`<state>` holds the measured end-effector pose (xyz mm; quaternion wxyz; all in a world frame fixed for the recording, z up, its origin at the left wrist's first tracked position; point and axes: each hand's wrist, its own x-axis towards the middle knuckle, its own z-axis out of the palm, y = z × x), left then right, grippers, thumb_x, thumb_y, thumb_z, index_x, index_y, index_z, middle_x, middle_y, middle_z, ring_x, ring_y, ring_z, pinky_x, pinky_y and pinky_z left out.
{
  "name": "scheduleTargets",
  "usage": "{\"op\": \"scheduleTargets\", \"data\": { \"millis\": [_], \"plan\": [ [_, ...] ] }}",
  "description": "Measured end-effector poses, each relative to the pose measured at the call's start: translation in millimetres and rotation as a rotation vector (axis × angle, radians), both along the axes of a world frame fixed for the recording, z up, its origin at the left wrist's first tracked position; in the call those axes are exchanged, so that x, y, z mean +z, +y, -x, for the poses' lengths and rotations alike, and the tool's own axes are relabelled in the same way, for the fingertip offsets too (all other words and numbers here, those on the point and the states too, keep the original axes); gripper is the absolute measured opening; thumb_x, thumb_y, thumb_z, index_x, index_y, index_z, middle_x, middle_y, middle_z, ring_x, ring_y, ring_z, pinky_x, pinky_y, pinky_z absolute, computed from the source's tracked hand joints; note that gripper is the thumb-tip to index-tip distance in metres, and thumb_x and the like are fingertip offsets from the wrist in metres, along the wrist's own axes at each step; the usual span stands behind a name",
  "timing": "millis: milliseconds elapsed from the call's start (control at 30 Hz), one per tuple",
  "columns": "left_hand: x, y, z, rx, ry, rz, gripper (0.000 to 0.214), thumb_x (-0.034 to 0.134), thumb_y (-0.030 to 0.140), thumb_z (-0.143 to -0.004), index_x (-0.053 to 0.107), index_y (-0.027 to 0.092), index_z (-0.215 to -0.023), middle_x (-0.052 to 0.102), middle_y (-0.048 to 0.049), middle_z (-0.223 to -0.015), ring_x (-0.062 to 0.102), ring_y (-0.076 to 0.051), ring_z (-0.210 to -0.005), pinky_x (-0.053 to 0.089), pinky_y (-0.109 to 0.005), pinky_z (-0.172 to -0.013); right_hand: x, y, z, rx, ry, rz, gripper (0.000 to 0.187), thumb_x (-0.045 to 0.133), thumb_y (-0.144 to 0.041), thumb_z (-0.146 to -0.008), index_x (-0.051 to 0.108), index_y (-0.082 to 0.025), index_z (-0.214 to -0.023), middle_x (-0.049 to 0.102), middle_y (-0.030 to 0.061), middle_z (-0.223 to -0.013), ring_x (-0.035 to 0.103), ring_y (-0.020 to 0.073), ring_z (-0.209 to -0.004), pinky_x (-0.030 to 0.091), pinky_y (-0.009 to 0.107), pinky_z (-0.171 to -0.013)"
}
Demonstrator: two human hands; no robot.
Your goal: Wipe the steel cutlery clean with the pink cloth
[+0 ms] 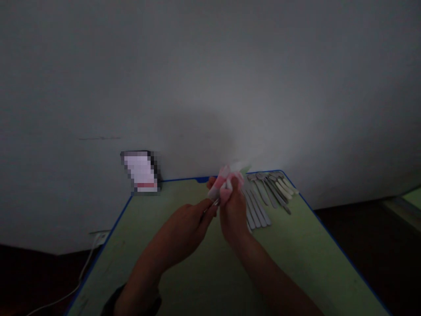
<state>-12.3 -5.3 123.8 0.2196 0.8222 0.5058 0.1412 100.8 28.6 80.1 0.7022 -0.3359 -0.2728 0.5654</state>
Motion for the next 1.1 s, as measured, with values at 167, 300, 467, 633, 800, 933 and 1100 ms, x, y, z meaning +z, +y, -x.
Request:
{"op": "scheduleTargets", "data": {
  "millis": [167, 300, 467, 633, 800, 933, 1100],
  "plan": [
    [2.3, 5, 10, -0.051, -0.001, 0.069, 0.038, 0.028, 0.041, -0.094, 0.058, 0.018, -0.09, 0.06, -0.0005, -0.07, 0.052, -0.013, -0.06, 0.035, -0.025, -0.057, -5.4, 9, -6, -0.021, 0.05, -0.005, 0.04, 0.047, -0.051, -0.083, 0.061, -0.016, -0.095, 0.071, 0.0064, -0.088, 0.067, 0.0164, -0.079, 0.051, 0.03, -0.073],
    [12.7, 1, 15, -0.07, -0.013, 0.13, 0.038, 0.029, 0.041, -0.093, 0.06, 0.019, -0.093, 0.055, 0.002, -0.063, 0.049, -0.011, -0.055, 0.034, -0.023, -0.054, -0.6, 26, -37, -0.083, 0.12, -0.035, 0.036, 0.05, -0.046, -0.083, 0.059, -0.015, -0.099, 0.071, 0.0047, -0.082, 0.067, 0.0155, -0.075, 0.051, 0.03, -0.073],
    [17.4, -1, 19, -0.091, -0.024, 0.16, 0.039, 0.03, 0.044, -0.093, 0.061, 0.021, -0.096, 0.053, 0.0035, -0.06, 0.046, -0.01, -0.052, 0.033, -0.021, -0.052, 6.1, 34, -60, -0.077, 0.206, -0.05, 0.031, 0.053, -0.042, -0.082, 0.057, -0.017, -0.101, 0.07, 0.0031, -0.08, 0.067, 0.0148, -0.073, 0.052, 0.03, -0.071],
    [12.2, -2, 20, -0.056, 0.045, 0.068, 0.043, 0.029, 0.047, -0.092, 0.064, 0.022, -0.09, 0.061, 0.0003, -0.067, 0.053, -0.012, -0.058, 0.039, -0.023, -0.058, 6.6, 38, -61, -0.129, 0.342, 0.039, 0.023, 0.051, -0.04, -0.082, 0.056, -0.021, -0.093, 0.066, -0.0024, -0.072, 0.066, 0.0129, -0.067, 0.053, 0.031, -0.072],
    [3.5, -1, 15, -0.075, 0.038, 0.091, 0.048, 0.026, 0.05, -0.091, 0.066, 0.023, -0.094, 0.067, -0.003, -0.077, 0.06, -0.016, -0.07, 0.043, -0.025, -0.066, 5.7, 36, -55, -0.16, 0.43, 0.115, 0.021, 0.051, -0.042, -0.079, 0.053, -0.021, -0.081, 0.056, -0.0066, -0.056, 0.061, 0.0117, -0.056, 0.053, 0.029, -0.068],
    [1.0, 3, 12, -0.184, 0.032, 0.282, 0.053, 0.026, 0.053, -0.091, 0.066, 0.018, -0.085, 0.066, -0.0031, -0.072, 0.059, -0.015, -0.067, 0.043, -0.025, -0.064, 12.4, 29, -56, -0.109, 0.462, 0.021, 0.02, 0.048, -0.039, -0.075, 0.045, -0.022, -0.066, 0.043, -0.0094, -0.042, 0.048, 0.0092, -0.04, 0.051, 0.028, -0.059],
    [3.7, 4, 20, -0.24, -0.023, 0.441, 0.051, 0.024, 0.052, -0.092, 0.061, 0.018, -0.085, 0.06, -0.0007, -0.072, 0.054, -0.013, -0.066, 0.042, -0.023, -0.061, 21.6, 26, -62, -0.138, 0.46, -0.02, 0.024, 0.046, -0.041, -0.074, 0.041, -0.021, -0.062, 0.04, -0.0102, -0.042, 0.045, 0.0072, -0.039, 0.051, 0.029, -0.066]
  ]
}}
